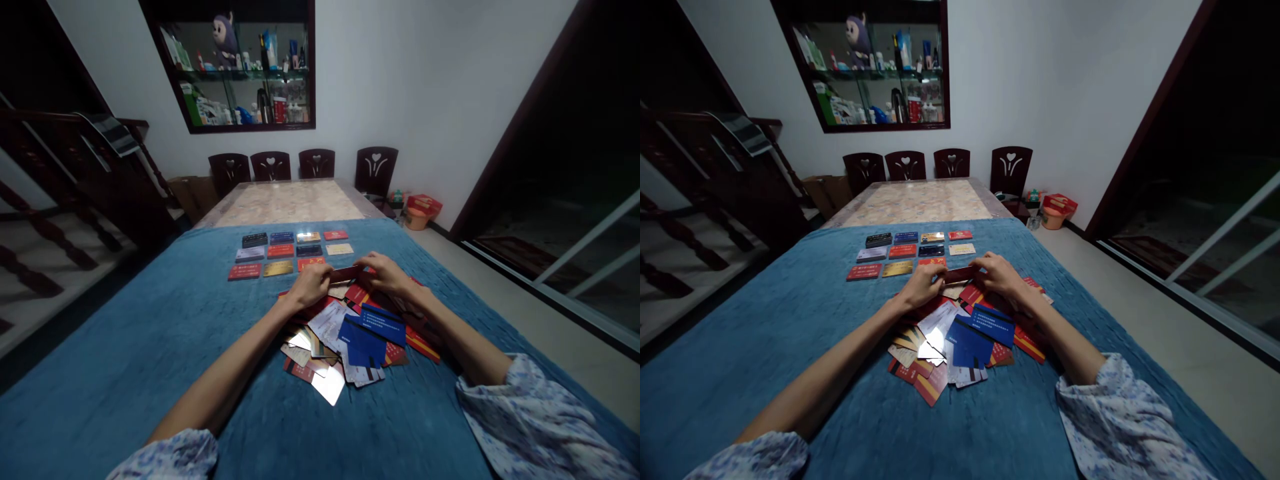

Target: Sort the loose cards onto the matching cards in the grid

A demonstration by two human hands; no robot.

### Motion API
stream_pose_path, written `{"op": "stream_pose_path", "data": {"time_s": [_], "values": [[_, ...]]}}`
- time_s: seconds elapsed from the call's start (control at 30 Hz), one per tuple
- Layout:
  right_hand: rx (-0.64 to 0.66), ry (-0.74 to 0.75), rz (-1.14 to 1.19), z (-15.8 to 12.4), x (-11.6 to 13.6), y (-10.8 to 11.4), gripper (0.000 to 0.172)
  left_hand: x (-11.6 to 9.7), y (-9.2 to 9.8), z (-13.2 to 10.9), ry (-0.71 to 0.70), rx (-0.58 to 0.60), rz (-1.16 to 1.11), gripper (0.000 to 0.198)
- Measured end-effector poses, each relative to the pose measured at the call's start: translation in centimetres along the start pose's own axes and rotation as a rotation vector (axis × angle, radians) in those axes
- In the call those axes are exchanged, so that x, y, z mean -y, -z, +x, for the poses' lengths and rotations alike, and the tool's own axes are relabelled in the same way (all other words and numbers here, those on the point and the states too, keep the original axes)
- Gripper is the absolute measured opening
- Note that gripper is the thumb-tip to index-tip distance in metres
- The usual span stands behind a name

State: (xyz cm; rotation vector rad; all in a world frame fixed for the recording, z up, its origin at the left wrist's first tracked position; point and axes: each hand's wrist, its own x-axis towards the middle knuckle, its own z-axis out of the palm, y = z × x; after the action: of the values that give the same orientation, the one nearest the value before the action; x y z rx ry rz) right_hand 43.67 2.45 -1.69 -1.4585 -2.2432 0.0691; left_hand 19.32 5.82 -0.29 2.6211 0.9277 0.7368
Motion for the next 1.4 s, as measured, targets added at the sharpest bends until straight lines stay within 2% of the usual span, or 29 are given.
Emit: {"op": "stream_pose_path", "data": {"time_s": [0.3, 0.6, 1.0, 1.17, 1.4], "values": [[-0.04, -0.035, -0.031, 0.0, 0.7, -0.8, 0.039, 0.6, 0.0, 0.0, 0.028, -0.048, 0.02, 0.031], [-0.059, -0.029, -0.061, -0.1, 1.0, -1.7, 0.039, 1.0, -0.2, -0.1, 0.036, -0.08, 0.003, 0.044], [-0.042, 0.006, -0.146, 0.1, 1.8, -1.9, 0.047, 0.6, -0.3, -0.5, 0.046, 0.031, 0.176, 0.046], [-0.076, 0.036, -0.131, 0.1, 1.7, -2.1, 0.045, 0.7, -0.3, -0.5, 0.035, 0.024, 0.166, 0.042], [-0.08, 0.042, -0.152, 0.4, 2.2, -2.0, 0.052, 0.9, -0.2, -0.4, 0.006, -0.013, 0.122, 0.042]]}}
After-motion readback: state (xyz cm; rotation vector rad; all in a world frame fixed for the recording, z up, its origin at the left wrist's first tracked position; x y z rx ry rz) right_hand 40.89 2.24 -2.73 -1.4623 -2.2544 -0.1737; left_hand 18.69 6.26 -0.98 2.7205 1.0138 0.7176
